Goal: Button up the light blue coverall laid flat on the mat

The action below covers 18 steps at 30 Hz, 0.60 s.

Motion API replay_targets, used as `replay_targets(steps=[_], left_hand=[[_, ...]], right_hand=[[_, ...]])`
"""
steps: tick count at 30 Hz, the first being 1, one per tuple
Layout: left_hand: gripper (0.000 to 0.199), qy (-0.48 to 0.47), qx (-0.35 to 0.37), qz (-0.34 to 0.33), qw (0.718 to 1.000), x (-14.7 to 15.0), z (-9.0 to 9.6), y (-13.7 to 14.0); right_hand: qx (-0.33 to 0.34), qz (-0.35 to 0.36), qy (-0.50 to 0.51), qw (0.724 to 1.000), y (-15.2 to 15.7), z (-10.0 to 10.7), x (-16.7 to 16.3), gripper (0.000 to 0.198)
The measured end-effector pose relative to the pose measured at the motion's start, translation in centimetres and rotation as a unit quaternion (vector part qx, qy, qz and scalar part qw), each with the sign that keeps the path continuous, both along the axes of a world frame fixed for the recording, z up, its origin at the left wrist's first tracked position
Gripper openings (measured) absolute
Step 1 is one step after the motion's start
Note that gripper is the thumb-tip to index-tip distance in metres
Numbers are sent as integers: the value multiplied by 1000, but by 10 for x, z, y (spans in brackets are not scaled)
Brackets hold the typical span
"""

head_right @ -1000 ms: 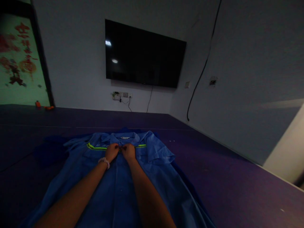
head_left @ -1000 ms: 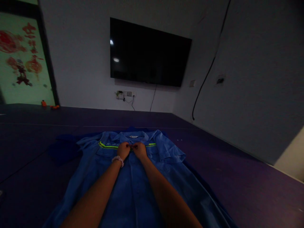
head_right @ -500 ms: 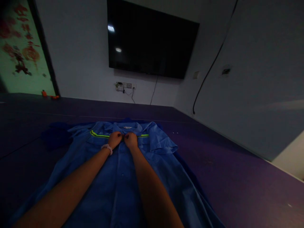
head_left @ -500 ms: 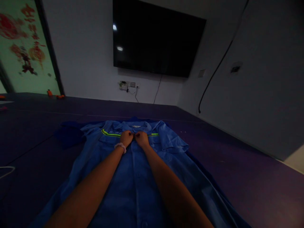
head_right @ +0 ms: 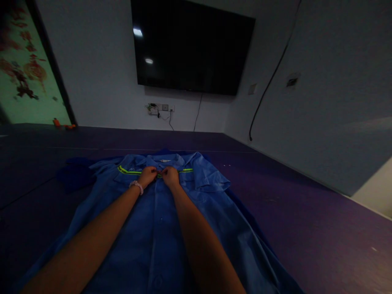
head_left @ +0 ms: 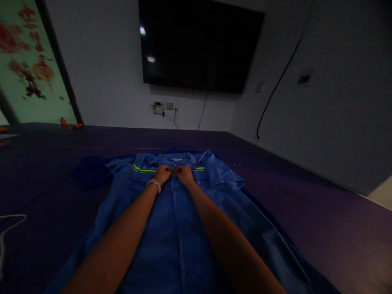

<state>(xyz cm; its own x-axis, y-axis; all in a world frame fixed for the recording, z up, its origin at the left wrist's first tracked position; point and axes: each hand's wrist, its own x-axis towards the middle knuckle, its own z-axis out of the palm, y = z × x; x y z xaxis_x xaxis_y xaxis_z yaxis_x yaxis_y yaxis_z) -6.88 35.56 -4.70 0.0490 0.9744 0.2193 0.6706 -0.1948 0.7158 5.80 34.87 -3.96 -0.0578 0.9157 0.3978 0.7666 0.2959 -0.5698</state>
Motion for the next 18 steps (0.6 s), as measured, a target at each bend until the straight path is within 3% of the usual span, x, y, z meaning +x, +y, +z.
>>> replay_targets(steps=[18], left_hand=[[22, -109, -60, -61, 990, -5, 1, 1]], right_hand=[[15, 14, -5, 1000, 0, -5, 0, 20]])
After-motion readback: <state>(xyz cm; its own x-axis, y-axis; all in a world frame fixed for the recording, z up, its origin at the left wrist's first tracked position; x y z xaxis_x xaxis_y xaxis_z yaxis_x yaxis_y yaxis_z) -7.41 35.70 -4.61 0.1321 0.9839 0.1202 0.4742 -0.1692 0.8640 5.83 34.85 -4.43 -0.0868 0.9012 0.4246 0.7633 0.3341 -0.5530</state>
